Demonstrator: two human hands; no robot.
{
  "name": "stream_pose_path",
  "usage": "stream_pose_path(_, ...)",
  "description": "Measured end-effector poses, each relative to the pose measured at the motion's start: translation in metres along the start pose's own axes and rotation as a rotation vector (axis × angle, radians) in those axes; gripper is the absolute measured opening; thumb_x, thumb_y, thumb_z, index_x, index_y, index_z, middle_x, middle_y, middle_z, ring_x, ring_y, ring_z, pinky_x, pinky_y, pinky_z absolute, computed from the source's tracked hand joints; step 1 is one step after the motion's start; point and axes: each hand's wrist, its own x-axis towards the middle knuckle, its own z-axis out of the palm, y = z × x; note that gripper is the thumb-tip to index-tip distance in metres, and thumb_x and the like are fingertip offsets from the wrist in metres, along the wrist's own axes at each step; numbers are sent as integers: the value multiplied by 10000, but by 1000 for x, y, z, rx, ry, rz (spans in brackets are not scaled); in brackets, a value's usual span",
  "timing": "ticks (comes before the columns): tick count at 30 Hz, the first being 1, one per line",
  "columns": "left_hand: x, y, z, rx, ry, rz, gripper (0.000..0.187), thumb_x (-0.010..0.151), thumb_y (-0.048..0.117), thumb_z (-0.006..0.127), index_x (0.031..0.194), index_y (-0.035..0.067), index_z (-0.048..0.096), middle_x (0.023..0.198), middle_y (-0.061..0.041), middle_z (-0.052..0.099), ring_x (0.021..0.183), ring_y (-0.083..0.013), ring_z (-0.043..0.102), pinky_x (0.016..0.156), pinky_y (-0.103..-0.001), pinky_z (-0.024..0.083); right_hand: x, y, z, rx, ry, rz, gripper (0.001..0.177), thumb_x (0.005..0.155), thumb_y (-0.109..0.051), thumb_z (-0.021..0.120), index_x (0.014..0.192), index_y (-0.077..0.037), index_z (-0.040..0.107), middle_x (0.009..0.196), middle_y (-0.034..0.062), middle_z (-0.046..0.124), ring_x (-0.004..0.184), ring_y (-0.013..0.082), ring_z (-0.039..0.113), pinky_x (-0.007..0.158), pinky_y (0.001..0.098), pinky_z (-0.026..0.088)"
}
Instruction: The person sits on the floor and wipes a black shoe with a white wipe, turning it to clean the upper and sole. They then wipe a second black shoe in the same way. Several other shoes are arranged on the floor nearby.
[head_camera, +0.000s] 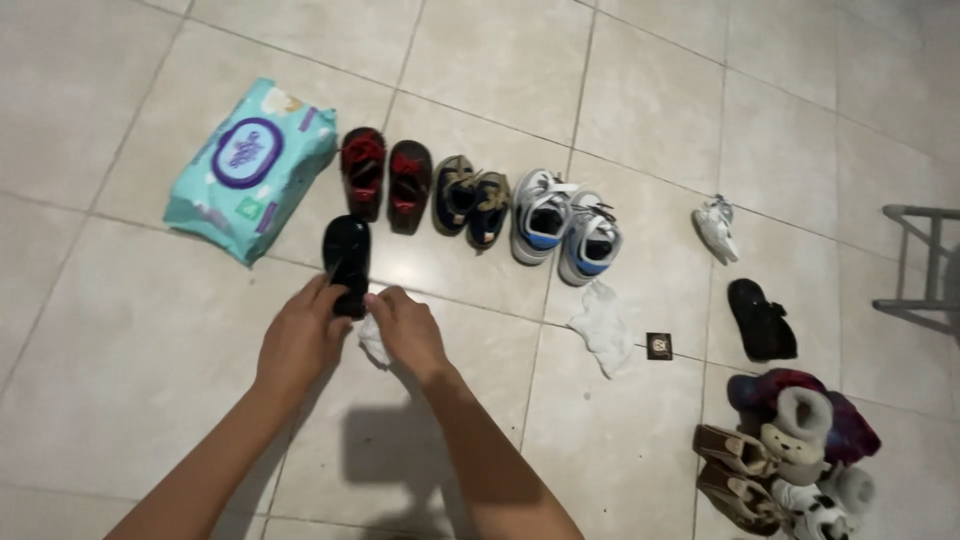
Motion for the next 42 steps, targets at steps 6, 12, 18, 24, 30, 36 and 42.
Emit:
stream_pose_path(6, 11, 88, 27, 125, -37, 284, 518, 821, 84, 712, 1322, 41, 586, 1498, -316, 396, 1377, -472, 416, 1087, -557, 354, -18, 75, -66, 232, 190, 28, 360, 993, -377, 619, 1044, -52, 767, 906, 84, 787, 832, 173, 729, 748, 330, 561)
stream_pose_path(12, 41, 217, 119, 17, -458, 586, 751, 742, 128, 766, 1440, 60, 497, 1551, -309, 350, 1387, -482, 393, 1045, -557, 349, -45, 151, -190, 188, 456, 52, 186, 965, -190, 622, 1044, -82, 752, 804, 66, 752, 690, 120, 655, 659, 302, 534)
stream_pose_path(18, 61, 359, 225, 9, -565, 766, 597, 836, 143, 737, 1384, 84, 509, 1453, -245, 477, 1271, -393, 532, 1001, -491, 463, -92, 288, -342, -293, 1043, -66, 303, 764, -115, 798, 1052, -61, 721, 1024, 166, 731, 965, 366, 691, 842, 433, 543)
stream_pose_path(24, 38, 395, 291, -29, -685, 715, 603, 810, 200, 779, 1355, 92, 545, 1402, -240, 500, 1216, -418, 550, 980, -484, 477, -94, 397, -418, -429, 1013, 251, 579, 715, -78, 819, 1244, 2, 596, 1214, 250, 635, 1102, 448, 617, 922, 494, 511)
stream_pose_path(30, 28, 335, 253, -51, -909, 488, 602, 832, 309, 774, 1363, 122, 561, 1391, -144, 593, 1247, -320, 600, 1048, -406, 485, -60, 414, -397, -434, 962, 461, 154, 849, -25, 693, 977, -48, 776, 1029, 226, 719, 974, 431, 694, 866, 511, 556)
stream_pose_path(36, 39, 291, 176, -326, -1005, -86, 777, 824, 462, 730, 1493, 177, 456, 1417, -121, 604, 1264, -256, 620, 1054, -397, 497, -125, 268, -341, 767, 916, 303, 76, 914, -77, 715, 921, -14, 756, 723, 16, 701, 590, 101, 595, 525, 277, 442)
stream_pose_path(42, 42, 271, 141, -921, -743, -108, 808, 830, 441, 719, 1479, 125, 356, 1362, -102, 585, 1202, -202, 613, 1012, -349, 479, -161, 131, -254, 1004, 522, 285, 61, 926, -70, 718, 940, -11, 713, 776, 40, 642, 643, 117, 583, 533, 278, 463)
